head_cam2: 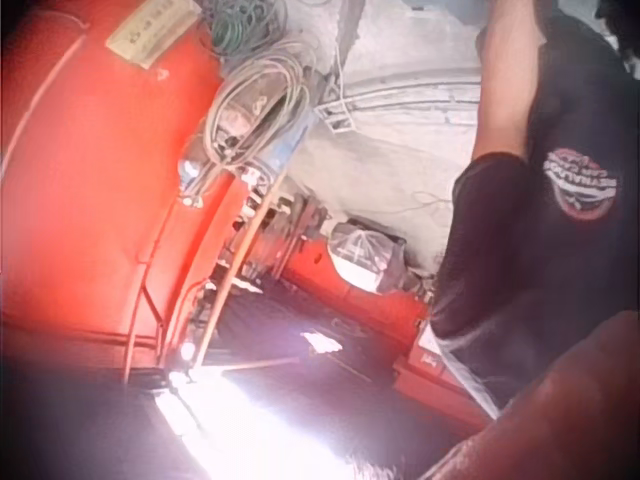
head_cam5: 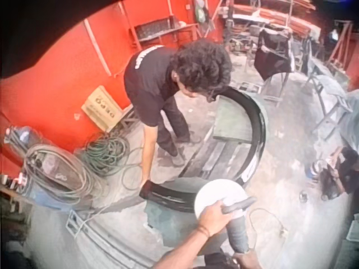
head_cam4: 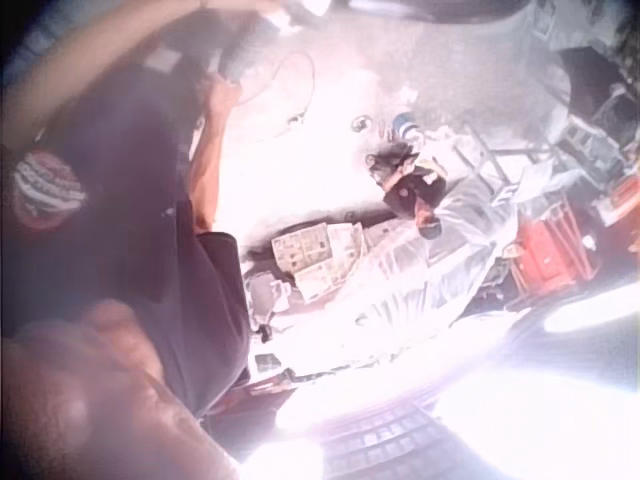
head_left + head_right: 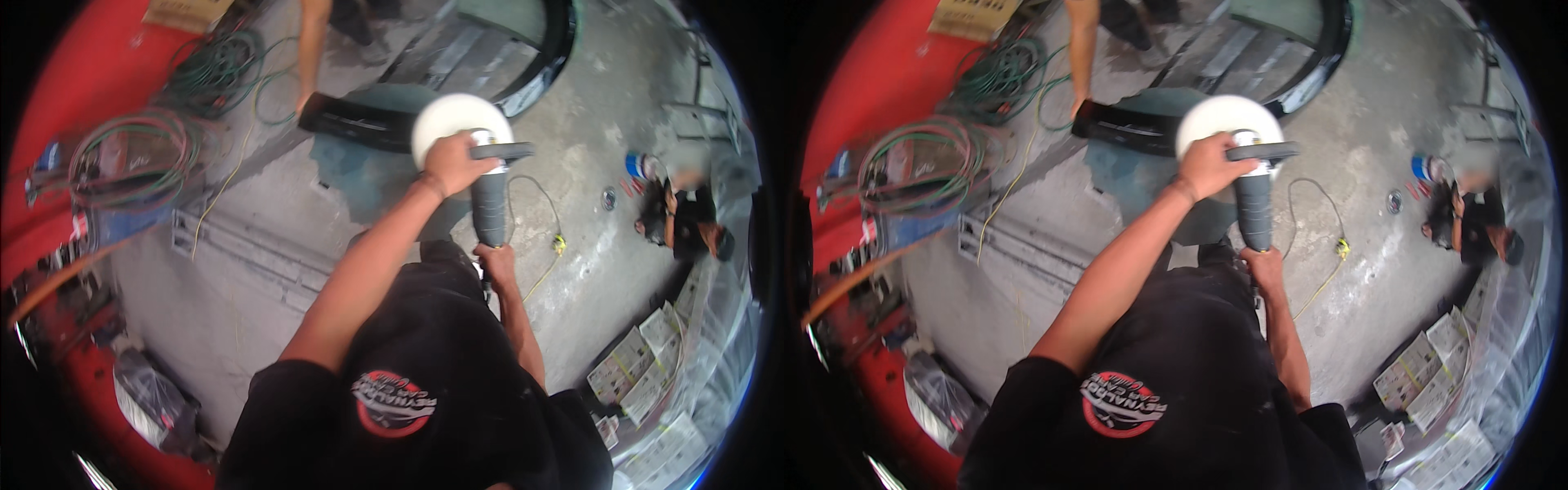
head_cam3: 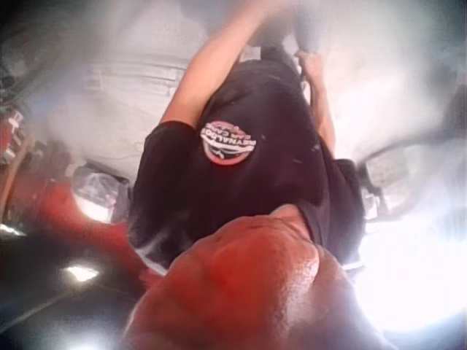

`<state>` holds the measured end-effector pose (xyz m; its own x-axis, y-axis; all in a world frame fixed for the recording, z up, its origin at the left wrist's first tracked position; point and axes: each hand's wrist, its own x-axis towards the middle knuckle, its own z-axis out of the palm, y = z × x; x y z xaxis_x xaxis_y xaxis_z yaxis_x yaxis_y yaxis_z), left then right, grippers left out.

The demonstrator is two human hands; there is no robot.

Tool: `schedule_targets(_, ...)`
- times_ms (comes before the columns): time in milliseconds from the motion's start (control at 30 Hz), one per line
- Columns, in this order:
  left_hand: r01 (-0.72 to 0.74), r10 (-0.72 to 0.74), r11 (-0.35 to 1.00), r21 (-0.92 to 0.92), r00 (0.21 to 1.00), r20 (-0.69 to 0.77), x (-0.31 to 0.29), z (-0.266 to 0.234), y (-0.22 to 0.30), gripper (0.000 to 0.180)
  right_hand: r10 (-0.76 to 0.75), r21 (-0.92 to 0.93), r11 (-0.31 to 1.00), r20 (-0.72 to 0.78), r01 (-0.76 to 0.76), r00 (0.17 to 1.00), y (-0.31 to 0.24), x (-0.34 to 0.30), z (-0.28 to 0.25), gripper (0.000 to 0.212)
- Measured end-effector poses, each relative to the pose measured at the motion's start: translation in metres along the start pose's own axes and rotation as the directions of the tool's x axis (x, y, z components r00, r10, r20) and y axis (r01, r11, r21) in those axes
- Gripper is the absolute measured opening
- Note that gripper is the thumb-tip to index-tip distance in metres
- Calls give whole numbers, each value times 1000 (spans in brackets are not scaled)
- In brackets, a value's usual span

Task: The person uses a rotary polisher to buff a black car bumper resting on a metal stand. They apply a pink polishing compound from a bottle to the bumper surface and continue polishing with the machine.

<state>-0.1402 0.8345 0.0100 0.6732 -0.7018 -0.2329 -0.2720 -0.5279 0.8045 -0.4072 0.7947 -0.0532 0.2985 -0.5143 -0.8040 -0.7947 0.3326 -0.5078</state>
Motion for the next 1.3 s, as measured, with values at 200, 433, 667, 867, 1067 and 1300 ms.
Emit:
schedule_targets(200,-82,66,994,68,977,204,19,24,6,56,19,177,984,0,-18,1000,18,4,3,13)
schedule_targets(433,-151,121,986,74,943,310,-11,0,-27,51,56,134,990,-102,-42,993,46,-30,62,15)
schedule_targets(667,-91,68,992,87,968,240,-57,-87,-85,48,-1,-119,993,-120,-13,993,29,-64,134,38)
schedule_targets(867,-27,26,1000,6,997,68,-83,-158,-141,45,-117,-301,947,-7,109,993,-18,-73,182,55)
schedule_targets(1067,-4,3,1000,25,999,44,-82,-184,-158,46,-134,-367,921,10,129,991,-39,-75,200,54)
schedule_targets(1300,-102,100,995,15,989,105,-58,-139,-136,46,-71,-255,966,-82,48,994,-36,-86,172,51)
